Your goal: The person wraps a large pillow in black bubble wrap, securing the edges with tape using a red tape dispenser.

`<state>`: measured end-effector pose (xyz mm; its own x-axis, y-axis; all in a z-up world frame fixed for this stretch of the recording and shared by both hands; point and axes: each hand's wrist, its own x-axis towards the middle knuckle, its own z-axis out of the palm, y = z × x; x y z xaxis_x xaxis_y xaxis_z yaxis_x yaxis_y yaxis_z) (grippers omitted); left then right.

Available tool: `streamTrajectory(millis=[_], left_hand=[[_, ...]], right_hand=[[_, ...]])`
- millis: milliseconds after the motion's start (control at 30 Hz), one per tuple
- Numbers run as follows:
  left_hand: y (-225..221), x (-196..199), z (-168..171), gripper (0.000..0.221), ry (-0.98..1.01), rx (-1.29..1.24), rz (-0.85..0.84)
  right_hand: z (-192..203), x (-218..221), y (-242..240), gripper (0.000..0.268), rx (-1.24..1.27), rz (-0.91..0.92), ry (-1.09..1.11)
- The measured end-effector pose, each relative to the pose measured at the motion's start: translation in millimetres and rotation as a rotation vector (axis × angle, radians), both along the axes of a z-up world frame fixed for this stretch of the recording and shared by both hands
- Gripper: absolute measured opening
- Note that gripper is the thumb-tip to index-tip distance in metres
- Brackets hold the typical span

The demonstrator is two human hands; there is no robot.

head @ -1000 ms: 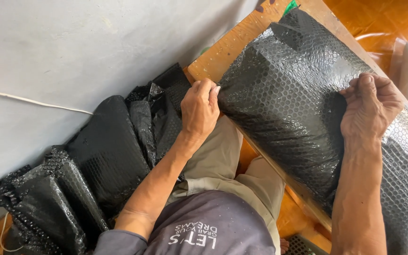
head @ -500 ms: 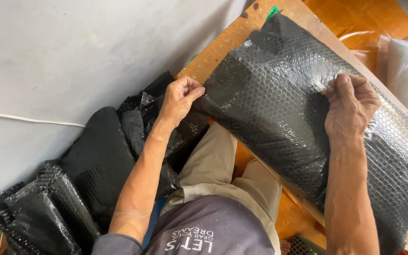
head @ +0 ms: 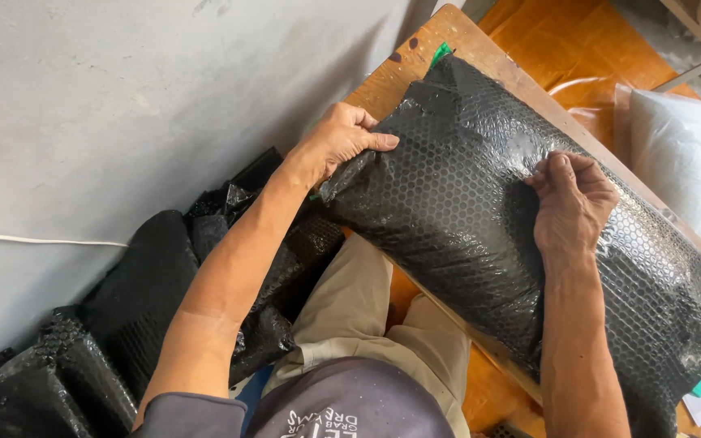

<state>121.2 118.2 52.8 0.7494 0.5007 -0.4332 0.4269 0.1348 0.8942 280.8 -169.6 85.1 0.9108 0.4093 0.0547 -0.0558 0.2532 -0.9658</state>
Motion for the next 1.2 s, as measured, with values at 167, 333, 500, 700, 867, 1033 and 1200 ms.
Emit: streamTrajectory(millis=[167, 333, 500, 700, 867, 1033, 1200], left_hand=[[6, 13, -17, 0.031, 0.02, -0.005, -0.037], [1, 12, 26, 0.044, 0.252, 0.024, -0.069], [16, 53, -22, 0.121, -0.068, -0.259, -0.029], [13, 45, 10, 0.092, 0.149, -0.071, 0.002], [17, 53, -19, 0.029, 0.082, -0.094, 0.003], [18, 49, -14, 0.029, 0.1, -0.069, -0.054], [20, 61, -49, 0.034, -0.07, -0.105, -0.042]], right_hand=[[-4, 3, -1, 0.009, 0.015, 0.011, 0.009], [-3, 2, 0, 0.009, 0.011, 0.008, 0.017], [-4, 2, 0, 0.009, 0.013, 0.009, 0.008], [5, 2, 1, 0.008, 0.001, -0.009, 0.061], [32, -3, 4, 0.008, -0.023, -0.008, 0.107], [73, -11, 18, 0.007, -0.135, 0.024, 0.059], [97, -12, 64, 0.015, -0.526, 0.227, -0.085]])
